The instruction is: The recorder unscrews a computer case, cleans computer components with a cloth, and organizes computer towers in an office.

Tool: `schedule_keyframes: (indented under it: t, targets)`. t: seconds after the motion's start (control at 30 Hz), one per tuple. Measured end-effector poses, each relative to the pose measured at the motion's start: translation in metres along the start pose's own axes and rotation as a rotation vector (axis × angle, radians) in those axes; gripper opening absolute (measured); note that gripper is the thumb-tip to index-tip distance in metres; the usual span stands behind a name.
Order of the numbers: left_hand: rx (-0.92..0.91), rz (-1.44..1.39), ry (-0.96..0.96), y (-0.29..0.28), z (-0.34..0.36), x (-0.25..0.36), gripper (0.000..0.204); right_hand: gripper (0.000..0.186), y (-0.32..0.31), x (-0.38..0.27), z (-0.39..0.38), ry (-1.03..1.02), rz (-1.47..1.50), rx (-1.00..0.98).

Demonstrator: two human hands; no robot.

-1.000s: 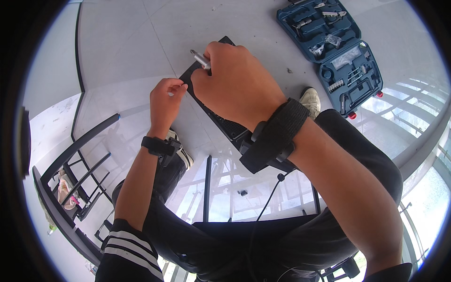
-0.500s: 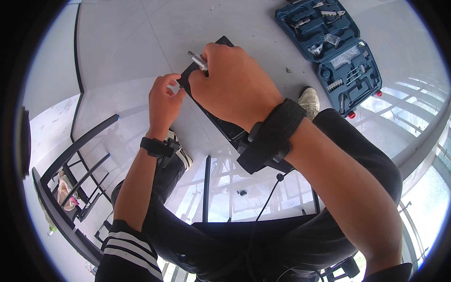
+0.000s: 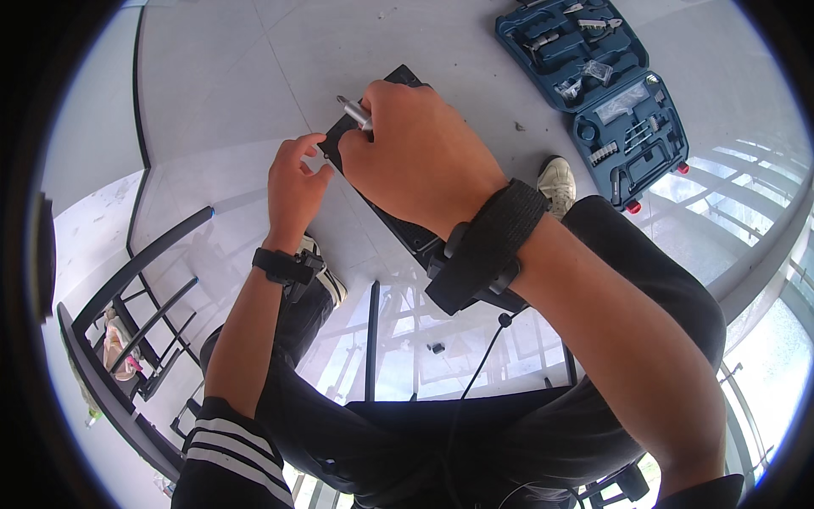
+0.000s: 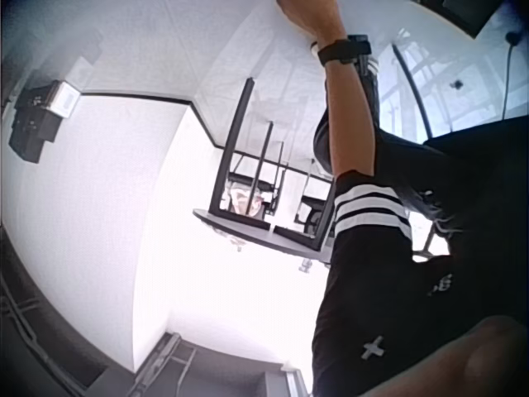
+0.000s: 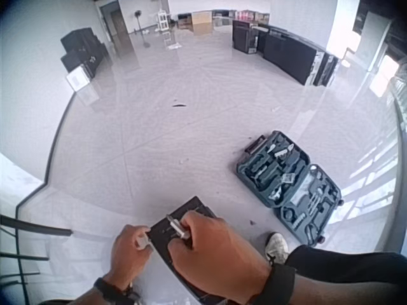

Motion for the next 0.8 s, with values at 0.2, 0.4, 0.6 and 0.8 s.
schedule_keyframes:
  t: [0.2,0.4,0.6,0.8]
  targets:
    - [0.007,0.025,0.001,0.004,0.002,-0.010,0.011,0.024,0.001,0.001,-0.001,-0.013,-0.006,0.022]
    - [0.003,-0.050,0.063,0.003,-0.001,-0.006,0.011,0.025,0.001,-0.003,-0.001,0.001,-0.019,-0.001]
    - [0.059,0.013,-0.014,-0.001,0.001,-0.002,0.014,0.027,-0.002,-0.005,-0.003,0.010,-0.010,-0.013]
    - [-0.015,-0.059,0.038,0.001,0.001,-0.004,0.014,0.026,0.002,-0.005,0.000,-0.015,-0.033,-0.004]
Point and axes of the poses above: each hand's wrist, its own z-axis towards the middle knuckle, its own y-axis out of the palm, x = y × z, the point moved 4 cm from there along z, towards the middle knuckle, and after that the axes turned 1 degree about y, right-handed, at the moved point
